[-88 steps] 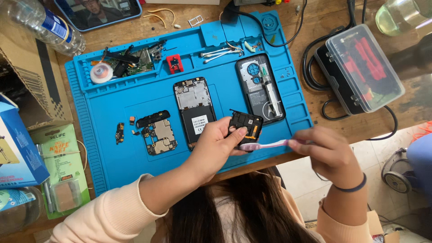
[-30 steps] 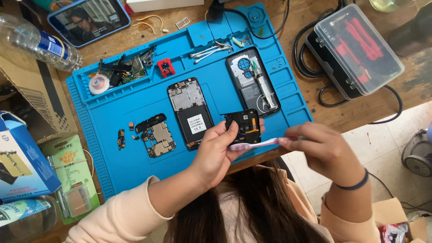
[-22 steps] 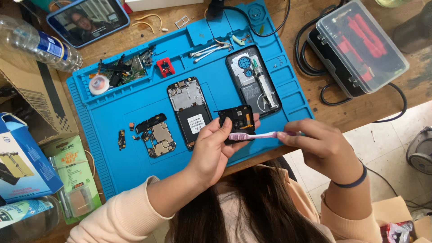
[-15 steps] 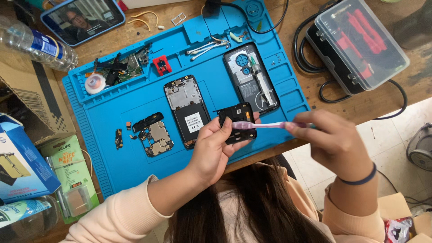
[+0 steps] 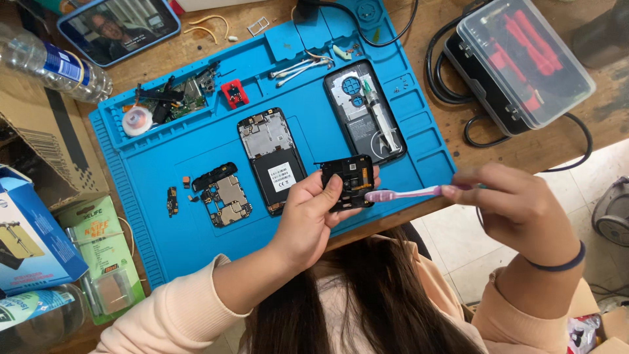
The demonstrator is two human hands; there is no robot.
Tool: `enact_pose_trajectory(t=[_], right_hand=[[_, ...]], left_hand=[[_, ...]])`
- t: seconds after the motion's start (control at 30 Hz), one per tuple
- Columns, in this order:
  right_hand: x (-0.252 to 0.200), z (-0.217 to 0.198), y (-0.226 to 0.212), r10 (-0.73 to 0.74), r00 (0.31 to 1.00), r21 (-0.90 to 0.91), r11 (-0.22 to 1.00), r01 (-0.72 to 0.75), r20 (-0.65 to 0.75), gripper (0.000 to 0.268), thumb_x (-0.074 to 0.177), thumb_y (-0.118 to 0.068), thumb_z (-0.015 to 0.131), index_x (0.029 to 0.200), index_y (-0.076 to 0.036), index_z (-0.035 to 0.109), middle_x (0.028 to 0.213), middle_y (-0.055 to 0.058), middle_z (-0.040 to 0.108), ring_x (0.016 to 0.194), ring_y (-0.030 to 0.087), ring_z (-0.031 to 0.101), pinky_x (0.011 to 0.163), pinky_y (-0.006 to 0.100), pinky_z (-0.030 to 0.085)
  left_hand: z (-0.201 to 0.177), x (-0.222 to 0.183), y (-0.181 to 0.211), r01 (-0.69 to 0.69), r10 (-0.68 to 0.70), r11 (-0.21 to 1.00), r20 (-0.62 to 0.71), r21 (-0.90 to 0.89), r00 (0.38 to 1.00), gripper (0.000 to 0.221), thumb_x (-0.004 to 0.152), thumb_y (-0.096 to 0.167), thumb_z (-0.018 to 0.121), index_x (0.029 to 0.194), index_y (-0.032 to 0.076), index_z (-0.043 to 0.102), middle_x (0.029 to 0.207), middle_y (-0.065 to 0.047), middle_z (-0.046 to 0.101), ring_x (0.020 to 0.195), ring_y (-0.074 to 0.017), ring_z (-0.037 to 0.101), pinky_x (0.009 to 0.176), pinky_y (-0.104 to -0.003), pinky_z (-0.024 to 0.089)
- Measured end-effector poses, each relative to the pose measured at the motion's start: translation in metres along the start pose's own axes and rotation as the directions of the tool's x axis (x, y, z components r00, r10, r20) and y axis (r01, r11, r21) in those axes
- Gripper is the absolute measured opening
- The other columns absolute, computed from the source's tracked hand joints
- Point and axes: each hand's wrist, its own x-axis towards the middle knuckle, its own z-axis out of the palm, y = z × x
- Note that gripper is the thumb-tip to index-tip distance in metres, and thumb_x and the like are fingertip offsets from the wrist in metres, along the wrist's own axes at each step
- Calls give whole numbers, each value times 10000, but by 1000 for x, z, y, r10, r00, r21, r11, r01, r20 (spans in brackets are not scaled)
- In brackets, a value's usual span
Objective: The person cleans a disassembled smartphone frame using a syringe to apply liquid and a toothbrush to scrub the interior. The person repeatedly scrubs the frame and wipes it with fingers.
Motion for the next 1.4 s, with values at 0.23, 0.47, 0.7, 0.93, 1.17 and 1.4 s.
enact_pose_trajectory(t=[0.23,0.47,0.7,0.93,1.17,1.4], right_hand=[[11,14,-1,-130,991,44,991,129,27,376,965,10,329,1100,-105,660,993,121,644,794,281,627,703,359,490],[13,11,-2,-98,995,47,994,98,-4,309,965,39,374,1059,-68,648,972,135,643,732,295,600,667,382,456],[19,20,-7,-123,992,36,992,123,6,313,973,14,368,1044,-80,658,950,105,647,660,262,547,611,355,423],[11,15,1,-37,999,25,999,38,-24,267,954,53,433,988,-64,670,969,106,644,733,269,585,671,359,441],[18,14,2,-78,997,109,991,78,-8,322,967,43,377,1023,-76,671,948,118,656,741,267,615,686,357,467],[14,2,6,-52,999,150,987,54,-16,300,959,37,386,984,-55,671,904,129,649,769,276,627,710,359,493]], left_hand=[[0,2,-7,-6,1,997,-59,-78,998,279,968,149,471,1137,-57,554,1205,-252,663,1135,-343,655,854,-383,583],[2,0,-5,-5,4,998,-14,-66,1000,314,948,212,507,1141,-29,565,1192,-223,672,1098,-317,667,917,-436,564],[3,1,-8,52,-56,996,-61,-68,997,289,942,210,516,1134,2,575,1208,-197,681,1127,-287,661,886,-379,553],[4,-2,-8,64,-65,997,-29,-50,997,294,939,248,522,1147,46,571,1198,-158,690,1123,-280,666,975,-477,523],[5,-1,-8,30,-31,992,-7,-119,999,312,948,181,499,1164,-41,533,1227,-240,651,1104,-339,655,957,-439,540],[-5,4,-24,20,-25,998,-80,-60,996,206,953,190,516,1065,24,563,1173,-175,686,1119,-278,665,925,-466,574]])
